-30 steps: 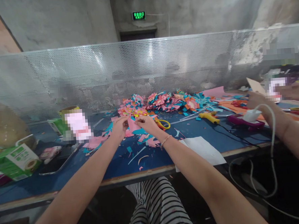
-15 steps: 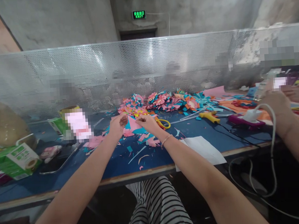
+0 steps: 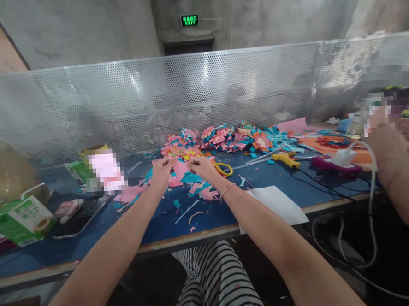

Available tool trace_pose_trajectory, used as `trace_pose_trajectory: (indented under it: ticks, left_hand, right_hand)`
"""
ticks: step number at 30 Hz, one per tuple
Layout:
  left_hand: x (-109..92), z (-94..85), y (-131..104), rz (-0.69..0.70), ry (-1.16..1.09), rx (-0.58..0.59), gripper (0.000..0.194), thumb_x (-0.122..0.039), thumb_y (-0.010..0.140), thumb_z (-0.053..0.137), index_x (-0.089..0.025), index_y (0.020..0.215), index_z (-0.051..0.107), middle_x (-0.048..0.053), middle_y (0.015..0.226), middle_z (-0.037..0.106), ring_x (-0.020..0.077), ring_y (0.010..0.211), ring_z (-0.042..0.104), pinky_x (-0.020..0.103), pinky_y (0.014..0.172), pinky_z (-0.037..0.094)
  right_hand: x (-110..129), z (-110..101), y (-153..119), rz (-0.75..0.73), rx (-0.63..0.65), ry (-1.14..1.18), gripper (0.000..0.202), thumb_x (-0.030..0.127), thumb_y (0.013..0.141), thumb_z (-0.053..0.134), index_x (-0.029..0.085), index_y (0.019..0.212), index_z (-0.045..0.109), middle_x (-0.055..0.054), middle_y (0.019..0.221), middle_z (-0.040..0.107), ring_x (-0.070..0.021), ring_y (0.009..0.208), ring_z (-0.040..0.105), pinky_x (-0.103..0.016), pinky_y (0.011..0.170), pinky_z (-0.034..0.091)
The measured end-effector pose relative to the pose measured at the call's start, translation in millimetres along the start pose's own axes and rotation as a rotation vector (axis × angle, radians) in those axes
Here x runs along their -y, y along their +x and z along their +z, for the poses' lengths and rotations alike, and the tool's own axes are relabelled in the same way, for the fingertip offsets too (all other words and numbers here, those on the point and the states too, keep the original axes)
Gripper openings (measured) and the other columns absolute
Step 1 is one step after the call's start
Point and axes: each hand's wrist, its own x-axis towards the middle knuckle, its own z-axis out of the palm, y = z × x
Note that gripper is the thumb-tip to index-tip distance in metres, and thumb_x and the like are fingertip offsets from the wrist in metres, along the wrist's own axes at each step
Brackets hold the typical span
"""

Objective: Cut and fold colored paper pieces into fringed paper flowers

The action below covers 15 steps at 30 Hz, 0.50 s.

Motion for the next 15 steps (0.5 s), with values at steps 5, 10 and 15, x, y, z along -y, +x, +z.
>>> trace_pose_trajectory:
  ticks: [5, 10, 15]
  left_hand:
    - [-2.8, -0.1, -0.3, 0.057, 0.114, 0.038, 0.022, -0.034, 0.059, 0.065, -0.016, 0.052, 0.055, -0.004, 0.046, 0.045, 0.0086, 0.048, 0.043, 0.021, 0.048, 0.035]
    - [-10.6, 4.8, -6.7, 0.11, 0.269, 0.214, 0.01, -0.024, 0.057, 0.065, -0.016, 0.056, 0.061, -0.001, 0.051, 0.053, 0.0095, 0.049, 0.046, 0.023, 0.051, 0.037]
    - [-14.3, 12.6, -17.4, 0.098, 0.352, 0.355, 0.01, -0.022, 0.055, 0.064, -0.017, 0.052, 0.055, -0.002, 0.049, 0.051, 0.0092, 0.046, 0.044, 0.022, 0.046, 0.034]
  right_hand:
    - [-6.9, -0.6, 2.7, 0.002, -0.07, -0.011, 0.018, 0.031, 0.067, 0.05, 0.015, 0.059, 0.05, 0.003, 0.05, 0.045, -0.0084, 0.048, 0.041, -0.021, 0.048, 0.032]
    - [-10.7, -4.6, 6.8, -0.022, -0.277, 0.006, 0.014, 0.029, 0.068, 0.045, 0.016, 0.064, 0.049, 0.002, 0.059, 0.046, -0.0091, 0.055, 0.04, -0.022, 0.053, 0.034]
    - [-7.5, -7.4, 5.5, -0.074, -0.18, 0.017, 0.022, 0.036, 0.07, 0.048, 0.015, 0.07, 0.052, 0.001, 0.063, 0.048, -0.0096, 0.057, 0.04, -0.023, 0.055, 0.034]
